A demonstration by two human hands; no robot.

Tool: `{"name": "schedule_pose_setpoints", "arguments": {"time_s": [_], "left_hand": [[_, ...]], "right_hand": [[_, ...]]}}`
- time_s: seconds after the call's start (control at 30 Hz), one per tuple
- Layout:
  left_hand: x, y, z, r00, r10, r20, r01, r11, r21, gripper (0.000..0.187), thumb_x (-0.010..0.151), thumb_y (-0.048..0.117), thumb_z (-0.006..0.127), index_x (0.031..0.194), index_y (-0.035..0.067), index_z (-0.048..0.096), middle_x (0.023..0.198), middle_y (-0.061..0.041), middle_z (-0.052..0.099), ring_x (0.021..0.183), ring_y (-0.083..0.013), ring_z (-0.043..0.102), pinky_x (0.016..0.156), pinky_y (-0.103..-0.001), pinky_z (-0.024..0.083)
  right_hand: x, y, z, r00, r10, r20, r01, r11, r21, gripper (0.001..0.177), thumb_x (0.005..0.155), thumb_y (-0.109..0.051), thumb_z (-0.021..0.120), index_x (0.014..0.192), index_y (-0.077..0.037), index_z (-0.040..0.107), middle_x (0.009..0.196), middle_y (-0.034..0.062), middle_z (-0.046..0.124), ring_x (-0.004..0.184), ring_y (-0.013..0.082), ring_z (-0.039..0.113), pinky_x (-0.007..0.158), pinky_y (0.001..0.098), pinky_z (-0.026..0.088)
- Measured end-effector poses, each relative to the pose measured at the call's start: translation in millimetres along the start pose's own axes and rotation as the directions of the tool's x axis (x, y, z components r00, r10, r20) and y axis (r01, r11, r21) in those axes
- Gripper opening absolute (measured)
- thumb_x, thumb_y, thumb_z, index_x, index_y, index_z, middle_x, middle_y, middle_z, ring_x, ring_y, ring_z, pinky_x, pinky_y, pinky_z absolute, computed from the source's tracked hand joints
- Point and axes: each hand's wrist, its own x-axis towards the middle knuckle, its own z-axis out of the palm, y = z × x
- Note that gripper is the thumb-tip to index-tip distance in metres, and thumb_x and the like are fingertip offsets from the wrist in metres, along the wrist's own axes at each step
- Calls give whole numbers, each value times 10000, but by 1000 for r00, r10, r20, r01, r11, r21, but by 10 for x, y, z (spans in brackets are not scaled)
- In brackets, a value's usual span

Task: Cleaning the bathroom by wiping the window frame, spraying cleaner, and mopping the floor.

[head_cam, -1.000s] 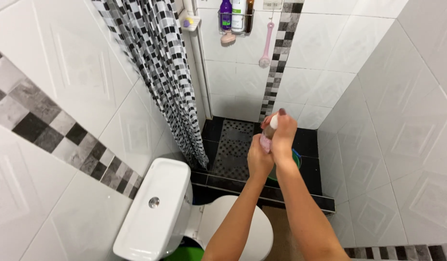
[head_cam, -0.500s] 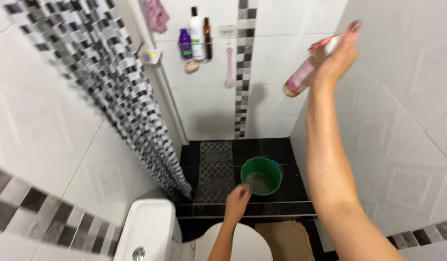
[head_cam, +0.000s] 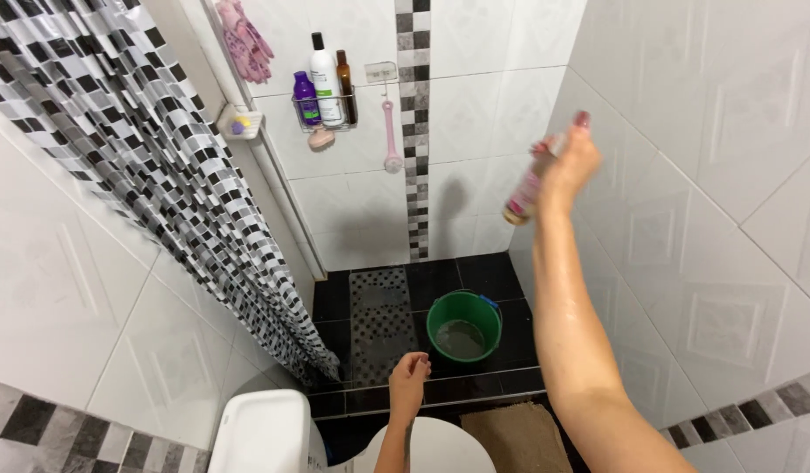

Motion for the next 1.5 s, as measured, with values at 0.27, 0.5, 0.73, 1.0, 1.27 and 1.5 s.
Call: {"name": "schedule_pose_setpoints", "arguments": {"time_s": [0.27, 0.5, 0.73, 1.0, 1.27, 1.5], "left_hand": [[-44, -274, -111, 995, -90, -41, 89, 996, -30, 264, 966, 257, 631, 1060, 46, 760, 860, -26, 767, 790, -116, 692, 754, -240, 547], [-136, -430, -229, 992, -95, -79, 91, 995, -50, 269, 967, 248, 619, 1053, 35, 761, 860, -30, 765, 780, -124, 690, 753, -249, 555], [-90, -524, 62, 998, -53, 27, 53, 999, 12, 277, 954, 249, 622, 1042, 37, 775, 838, -36, 773, 769, -137, 707, 750, -248, 548], [-222, -84, 1245, 917, -113, 383, 33, 977, 209, 252, 985, 205, 585, 1105, 58, 751, 933, -46, 794, 844, -137, 729, 810, -257, 555], [-605, -310, 2038, 778, -121, 617, -12, 978, 208, 218, 982, 213, 617, 1075, 85, 767, 924, -64, 790, 852, -168, 757, 826, -299, 560], [-945, -559, 2141, 749, -219, 625, -10, 940, 341, 217, 978, 211, 626, 1113, 126, 773, 984, -112, 802, 911, -231, 786, 884, -366, 570]], "right_hand": [[-356, -379, 1578, 897, -266, 352, 220, 961, 166, 498, 917, -530, 546, 716, -78, 598, 595, 41, 590, 523, 177, 639, 566, 296, 568], [-1215, 348, 1123, 882, -24, 470, 77, 993, -94, 458, 1028, -252, 586, 595, -123, 510, 481, 2, 513, 397, 103, 439, 357, 263, 325], [-1316, 1280, -1501, 902, 417, -115, -420, 781, -461, 419, 993, -411, 615, 789, -59, 716, 672, 43, 652, 570, 147, 609, 521, 280, 453], [-765, -862, -3073, 863, -465, -196, 148, 605, -782, 689, 1085, -538, 426, 646, -42, 612, 655, 85, 658, 583, 191, 596, 712, 286, 519], [-1503, -1284, -4225, 790, -371, -488, -76, 731, -678, 621, 1090, -410, 429, 630, -36, 615, 643, 116, 650, 672, 210, 648, 812, 307, 525], [-2360, -895, -5074, 671, -64, -738, -617, 504, -605, 607, 1019, -531, 553, 620, -97, 696, 591, 120, 681, 668, 269, 709, 757, 326, 516]]}}
